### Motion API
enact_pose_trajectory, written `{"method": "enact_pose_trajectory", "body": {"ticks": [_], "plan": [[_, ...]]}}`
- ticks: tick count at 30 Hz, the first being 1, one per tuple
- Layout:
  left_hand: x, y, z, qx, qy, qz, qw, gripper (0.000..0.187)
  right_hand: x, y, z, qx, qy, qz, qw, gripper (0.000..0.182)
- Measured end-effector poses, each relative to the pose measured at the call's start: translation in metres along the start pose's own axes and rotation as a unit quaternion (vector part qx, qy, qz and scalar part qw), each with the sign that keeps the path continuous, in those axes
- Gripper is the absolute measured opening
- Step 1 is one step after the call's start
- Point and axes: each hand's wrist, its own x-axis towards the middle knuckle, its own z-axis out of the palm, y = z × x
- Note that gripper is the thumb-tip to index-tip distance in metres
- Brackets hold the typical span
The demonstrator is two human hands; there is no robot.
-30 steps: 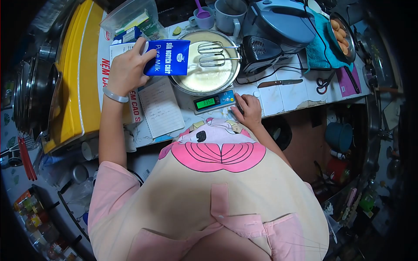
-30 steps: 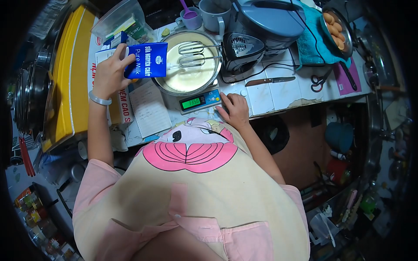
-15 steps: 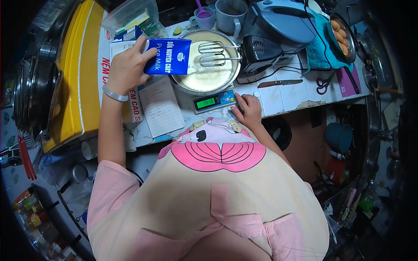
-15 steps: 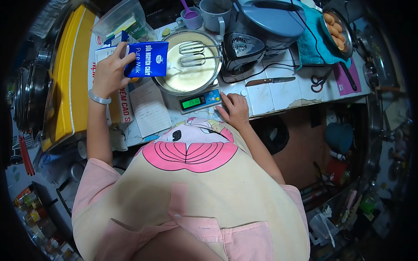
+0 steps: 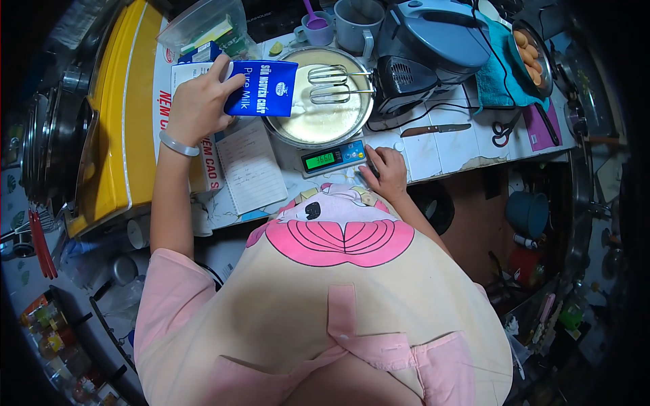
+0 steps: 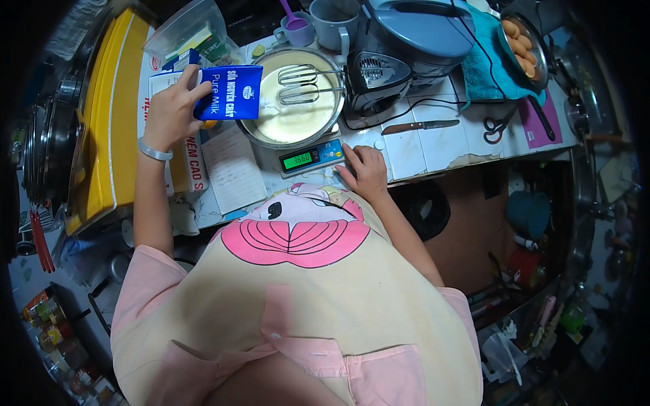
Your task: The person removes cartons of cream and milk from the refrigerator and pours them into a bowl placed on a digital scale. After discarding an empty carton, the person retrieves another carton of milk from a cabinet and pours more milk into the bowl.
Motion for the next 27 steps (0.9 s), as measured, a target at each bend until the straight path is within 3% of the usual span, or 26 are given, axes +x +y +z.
{"method": "enact_pose_trajectory", "body": {"ticks": [27], "plan": [[0.012,0.001,0.003,0.023,0.023,0.043,0.999,0.065,0.0,0.0,0.0,0.002,0.002,0.002,1.0,0.047]]}}
